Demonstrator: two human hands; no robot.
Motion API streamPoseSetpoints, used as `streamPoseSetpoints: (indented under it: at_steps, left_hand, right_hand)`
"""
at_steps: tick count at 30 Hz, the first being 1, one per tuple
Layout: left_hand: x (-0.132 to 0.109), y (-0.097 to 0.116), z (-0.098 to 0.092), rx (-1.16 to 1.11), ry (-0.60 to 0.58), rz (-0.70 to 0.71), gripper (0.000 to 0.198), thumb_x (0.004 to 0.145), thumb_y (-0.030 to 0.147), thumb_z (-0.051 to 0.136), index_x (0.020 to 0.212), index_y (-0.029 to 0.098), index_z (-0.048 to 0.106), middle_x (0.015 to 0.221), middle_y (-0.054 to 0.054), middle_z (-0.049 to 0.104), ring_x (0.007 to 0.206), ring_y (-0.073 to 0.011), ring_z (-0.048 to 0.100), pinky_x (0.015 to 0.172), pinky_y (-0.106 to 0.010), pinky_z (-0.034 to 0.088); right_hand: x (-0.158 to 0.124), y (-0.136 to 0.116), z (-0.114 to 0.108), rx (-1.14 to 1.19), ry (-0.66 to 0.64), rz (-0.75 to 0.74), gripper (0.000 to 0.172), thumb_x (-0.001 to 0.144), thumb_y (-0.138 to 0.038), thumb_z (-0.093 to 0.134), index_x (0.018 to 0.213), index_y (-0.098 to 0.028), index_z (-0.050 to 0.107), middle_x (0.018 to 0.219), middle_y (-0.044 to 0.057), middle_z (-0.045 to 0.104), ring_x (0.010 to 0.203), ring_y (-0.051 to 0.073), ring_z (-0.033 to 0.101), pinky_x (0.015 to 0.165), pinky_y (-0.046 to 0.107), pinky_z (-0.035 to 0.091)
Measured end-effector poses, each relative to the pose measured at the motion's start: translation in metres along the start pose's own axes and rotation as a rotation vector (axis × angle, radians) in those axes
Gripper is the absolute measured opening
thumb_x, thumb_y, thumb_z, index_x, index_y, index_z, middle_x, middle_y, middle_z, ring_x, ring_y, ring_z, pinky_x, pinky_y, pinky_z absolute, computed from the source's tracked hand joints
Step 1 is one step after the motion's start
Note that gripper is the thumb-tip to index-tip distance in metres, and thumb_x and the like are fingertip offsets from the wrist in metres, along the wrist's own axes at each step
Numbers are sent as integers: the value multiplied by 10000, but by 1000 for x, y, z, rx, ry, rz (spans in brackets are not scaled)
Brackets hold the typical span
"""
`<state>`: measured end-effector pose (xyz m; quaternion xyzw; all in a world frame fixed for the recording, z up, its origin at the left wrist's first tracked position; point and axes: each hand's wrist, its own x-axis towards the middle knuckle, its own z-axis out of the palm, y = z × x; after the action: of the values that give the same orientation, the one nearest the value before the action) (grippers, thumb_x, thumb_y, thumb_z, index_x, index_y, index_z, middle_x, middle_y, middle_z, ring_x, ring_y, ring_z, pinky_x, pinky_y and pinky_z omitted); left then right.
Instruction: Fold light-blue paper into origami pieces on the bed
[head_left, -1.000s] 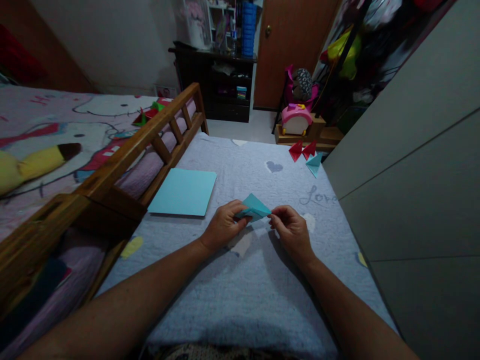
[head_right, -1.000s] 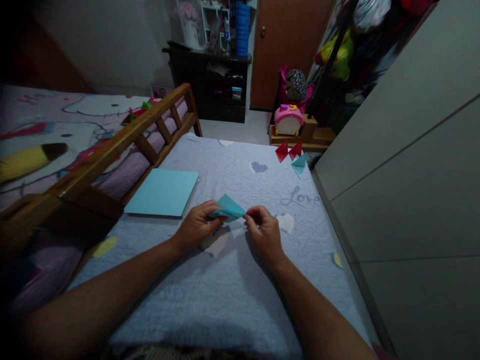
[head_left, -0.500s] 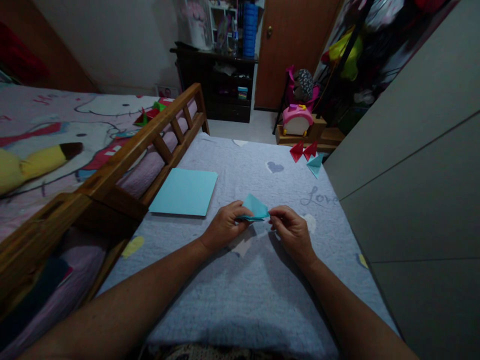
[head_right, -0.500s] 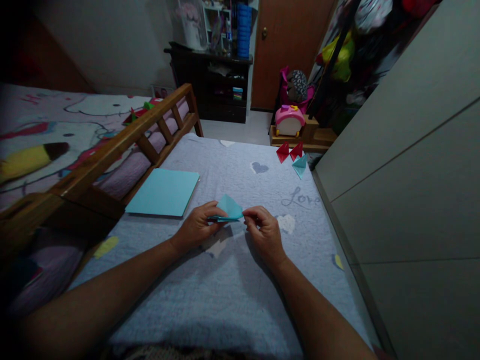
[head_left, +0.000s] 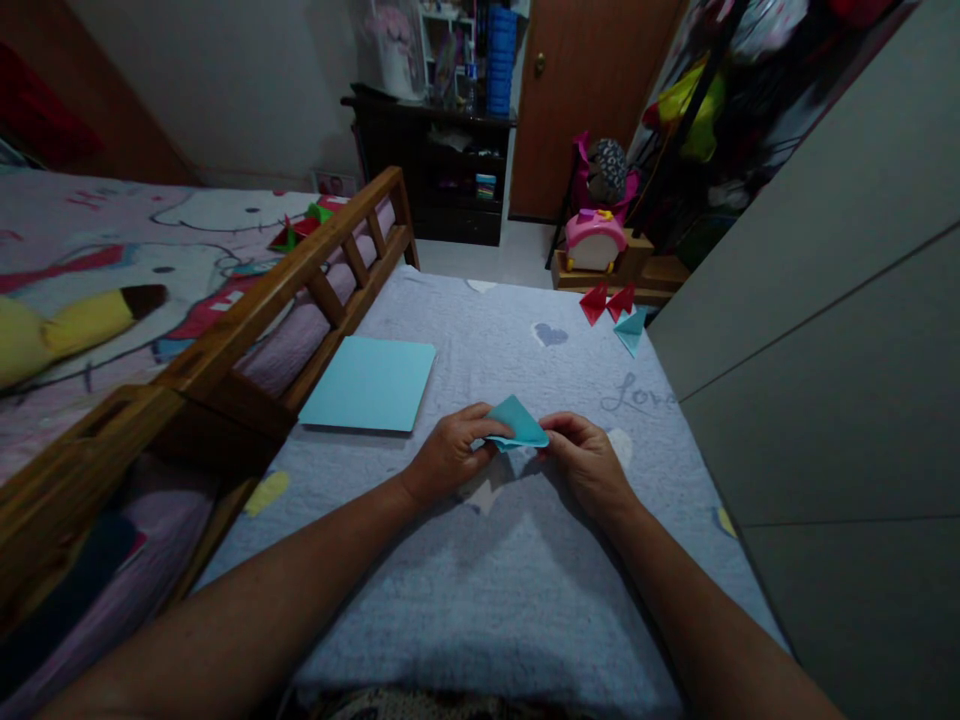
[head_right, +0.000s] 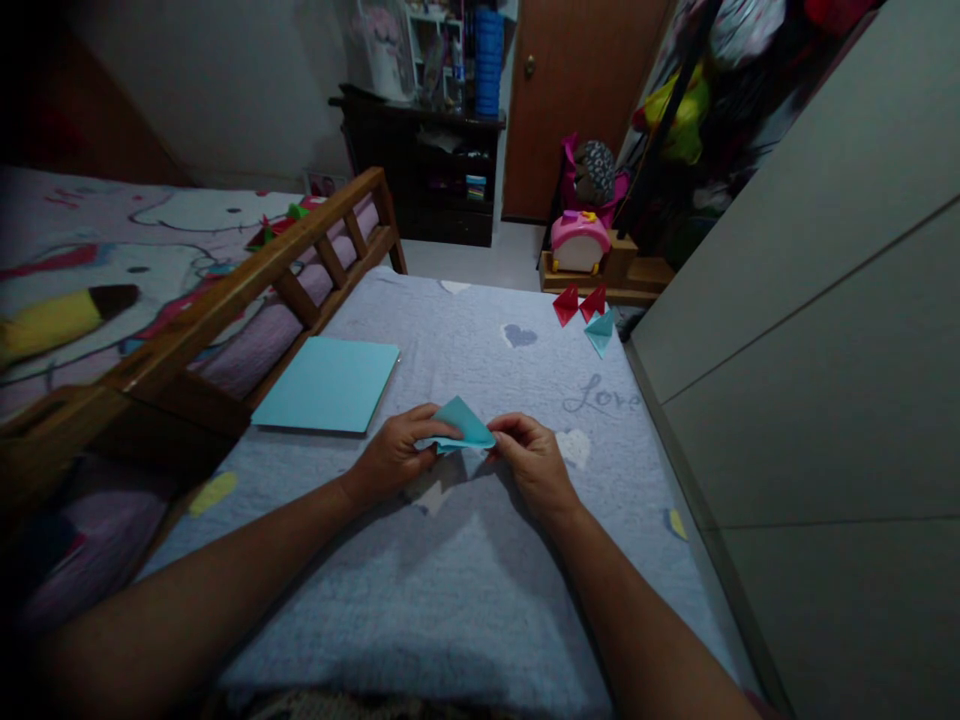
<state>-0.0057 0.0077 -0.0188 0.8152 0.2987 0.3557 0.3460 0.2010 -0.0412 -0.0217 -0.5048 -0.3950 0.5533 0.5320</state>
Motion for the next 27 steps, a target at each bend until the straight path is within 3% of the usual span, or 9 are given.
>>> streamPoseSetpoints:
  at_steps: [15,27]
  left_hand:
    - [-4,-2,0,166,-14,58,456,771,-4,552,1141,208,711,985,-48,620,890,-167,619,814,-274,530]
    - [-5,-3,-1,187,0,92,270,827,77,601,1003,203,763,1023,-62,632,885,-159,642,789,-260,544]
  right_hand:
    - [-1,2,0,156,-132,123,261,703,-400,826,841,-198,737,718,-3,679,600,110,594,593,238,495]
    - [1,7,-3,172,-187,131,232,709,-378,844,846,-206,770,768,3,706,632,98,596,631,221,488]
